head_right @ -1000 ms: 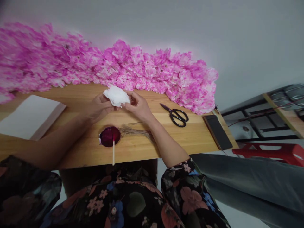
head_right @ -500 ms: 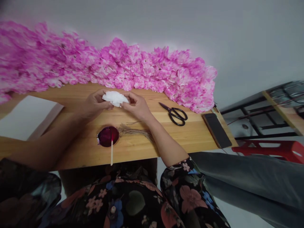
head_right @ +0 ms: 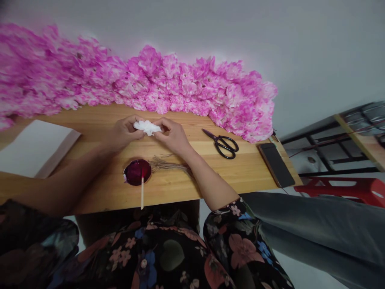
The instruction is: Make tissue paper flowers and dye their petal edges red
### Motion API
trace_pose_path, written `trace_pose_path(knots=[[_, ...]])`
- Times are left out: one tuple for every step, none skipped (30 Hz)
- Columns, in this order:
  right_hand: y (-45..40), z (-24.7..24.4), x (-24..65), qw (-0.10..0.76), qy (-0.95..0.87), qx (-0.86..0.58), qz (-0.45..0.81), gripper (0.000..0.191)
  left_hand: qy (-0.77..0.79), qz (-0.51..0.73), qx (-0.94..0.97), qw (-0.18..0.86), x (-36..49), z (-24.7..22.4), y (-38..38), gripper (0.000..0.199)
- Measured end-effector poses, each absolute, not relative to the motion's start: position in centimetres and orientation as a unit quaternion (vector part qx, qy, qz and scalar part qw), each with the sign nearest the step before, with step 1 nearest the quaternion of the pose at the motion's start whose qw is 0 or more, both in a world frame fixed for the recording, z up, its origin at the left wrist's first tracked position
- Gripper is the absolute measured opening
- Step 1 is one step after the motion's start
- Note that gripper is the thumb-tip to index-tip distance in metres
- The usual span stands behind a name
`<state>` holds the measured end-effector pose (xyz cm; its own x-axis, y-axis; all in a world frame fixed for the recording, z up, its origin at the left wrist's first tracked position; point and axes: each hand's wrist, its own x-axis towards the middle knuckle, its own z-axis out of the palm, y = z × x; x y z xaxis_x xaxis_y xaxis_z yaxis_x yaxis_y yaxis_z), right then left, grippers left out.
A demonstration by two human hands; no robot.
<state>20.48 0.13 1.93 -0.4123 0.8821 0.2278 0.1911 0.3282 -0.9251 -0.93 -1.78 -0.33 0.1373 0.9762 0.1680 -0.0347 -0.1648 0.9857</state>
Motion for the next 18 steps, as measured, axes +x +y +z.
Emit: trace_pose_path(knots=[[0.2, 1.8, 20.4, 0.396, -0.709, -0.375, 0.447, 0.021, 0.412, 0.515, 0.564, 0.498, -0.9, -0.4, -1.7, 0.028], [0.4, 1.7, 20.4, 0.402, -0.703, -0.372, 0.453, 0.022, 0.407, 0.521, 0.557, 0.502, -0.8, -0.6, -1.6, 0.031], [0.5, 1.5, 20.3, 0.41, -0.697, -0.369, 0.458, 0.023, 0.401, 0.527, 0.549, 0.51, -0.7, -0.7, -1.5, 0.035], [0.6, 1.4, 20.4, 0.418, -0.692, -0.363, 0.462, 0.024, 0.393, 0.533, 0.54, 0.519, -0.7, -0.8, -1.4, 0.039], [0.7, 1.4, 20.4, 0.426, -0.689, -0.356, 0.466, 0.023, 0.383, 0.539, 0.531, 0.53, -0.6, -0.8, -1.4, 0.042], [0.8, 1.3, 20.4, 0.431, -0.687, -0.35, 0.47, 0.023, 0.372, 0.542, 0.523, 0.543, -0.5, -0.9, -1.3, 0.045], [0.9, 1.2, 20.4, 0.434, -0.685, -0.343, 0.474, 0.022, 0.361, 0.542, 0.514, 0.558, -0.5, -1.0, -1.3, 0.048], [1.0, 1.2, 20.4, 0.437, -0.683, -0.337, 0.478, 0.022, 0.35, 0.541, 0.504, 0.575, -0.4, -1.0, -1.3, 0.05], [1.0, 1.1, 20.4, 0.438, -0.682, -0.333, 0.482, 0.022, 0.34, 0.539, 0.492, 0.592, -0.4, -1.1, -1.4, 0.052], [1.0, 1.0, 20.4, 0.438, -0.681, -0.33, 0.484, 0.024, 0.332, 0.536, 0.481, 0.609, -0.4, -1.1, -1.5, 0.054], [0.9, 1.0, 20.3, 0.438, -0.681, -0.33, 0.486, 0.025, 0.327, 0.53, 0.471, 0.625, -0.3, -1.1, -1.6, 0.055], [0.9, 0.9, 20.3, 0.436, -0.68, -0.331, 0.487, 0.027, 0.322, 0.526, 0.465, 0.635, -0.3, -1.1, -1.6, 0.056], [0.9, 0.8, 20.2, 0.433, -0.681, -0.333, 0.488, 0.028, 0.319, 0.522, 0.462, 0.642, -0.2, -1.1, -1.7, 0.055], [0.8, 0.7, 20.1, 0.429, -0.681, -0.336, 0.489, 0.029, 0.316, 0.52, 0.462, 0.645, -0.2, -1.1, -1.7, 0.053], [0.8, 0.5, 20.1, 0.425, -0.683, -0.337, 0.489, 0.029, 0.313, 0.52, 0.462, 0.646, -0.2, -1.2, -1.8, 0.05], [0.8, 0.4, 20.0, 0.421, -0.686, -0.338, 0.488, 0.03, 0.31, 0.522, 0.461, 0.647, -0.2, -1.1, -1.8, 0.048], [0.9, 0.3, 20.0, 0.416, -0.69, -0.338, 0.486, 0.031, 0.308, 0.525, 0.456, 0.649, -0.2, -1.1, -1.7, 0.046], [0.9, 0.2, 20.0, 0.412, -0.695, -0.339, 0.482, 0.032, 0.307, 0.528, 0.449, 0.652, -0.2, -1.1, -1.7, 0.045]])
